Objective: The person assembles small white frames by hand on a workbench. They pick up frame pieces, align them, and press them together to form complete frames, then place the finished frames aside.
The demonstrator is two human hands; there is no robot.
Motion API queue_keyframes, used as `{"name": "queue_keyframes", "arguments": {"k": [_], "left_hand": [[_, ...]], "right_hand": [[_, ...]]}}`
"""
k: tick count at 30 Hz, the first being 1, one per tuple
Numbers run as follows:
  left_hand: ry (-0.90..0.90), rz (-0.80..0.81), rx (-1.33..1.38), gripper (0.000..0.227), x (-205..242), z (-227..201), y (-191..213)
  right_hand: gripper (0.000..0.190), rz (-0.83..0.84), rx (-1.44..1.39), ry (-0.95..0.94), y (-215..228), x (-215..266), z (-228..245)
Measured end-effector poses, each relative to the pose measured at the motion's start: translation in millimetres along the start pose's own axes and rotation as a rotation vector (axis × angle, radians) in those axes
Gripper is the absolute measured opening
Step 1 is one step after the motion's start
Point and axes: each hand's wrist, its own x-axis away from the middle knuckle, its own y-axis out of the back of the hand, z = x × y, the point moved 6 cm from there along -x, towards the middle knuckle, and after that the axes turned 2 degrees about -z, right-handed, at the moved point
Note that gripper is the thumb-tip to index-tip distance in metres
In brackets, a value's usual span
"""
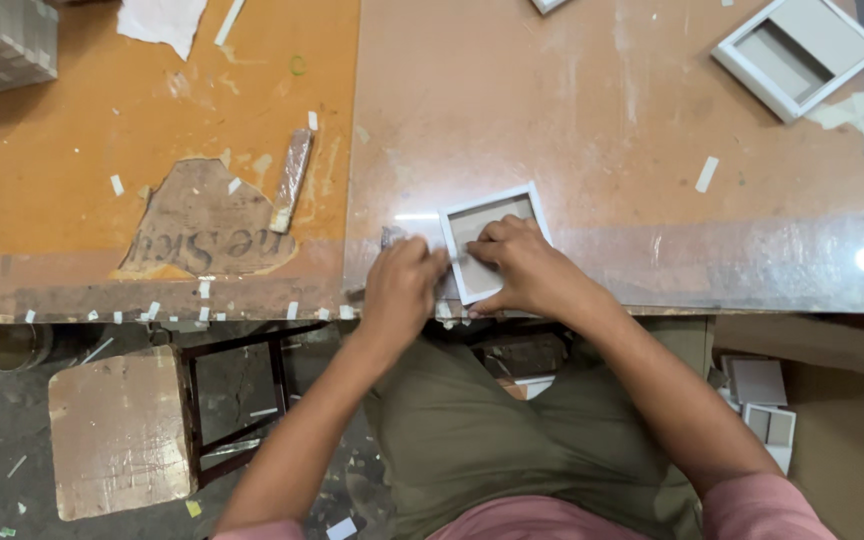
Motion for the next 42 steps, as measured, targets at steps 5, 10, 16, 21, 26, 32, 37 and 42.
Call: {"name": "queue_keyframes", "arguments": {"k": [5, 10, 16, 21, 26, 32, 37, 42], "left_hand": [[0.056, 0.092, 0.112, 0.023, 42, -7, 20], [0.224, -0.121, 0.169, 0.029, 38, 5, 26], [0.192, -0.187, -0.075, 0.029, -9, 14, 14], [0.122, -0.188, -0.057, 0.028, -4, 11, -6], [0.039, -0.022, 0.072, 0.034, 50, -43, -15], [0.012, -0.035, 0.175, 0.043, 90, -84, -12], [0.184, -0.261, 0.181, 0.038, 75, -51, 2], [0.37, -0.337, 0.243, 0.031, 54, -14, 7]], "right_hand": [[0.091, 0.0, -0.048, -0.059, -6, -1, -10], [0.074, -0.139, -0.016, -0.157, -5, -16, -22], [0.038, -0.036, -0.281, -0.408, -7, -28, -44], [0.028, -0.118, -0.281, -0.457, -11, -25, -53], [0.022, -0.099, -0.268, -0.488, -15, -28, -58], [0.02, -0.319, -0.647, -0.753, -27, -23, -77], [0.031, -0.419, -0.906, -0.491, -19, -22, -58], [0.025, -0.204, 0.098, -0.179, 13, -10, -9]]}}
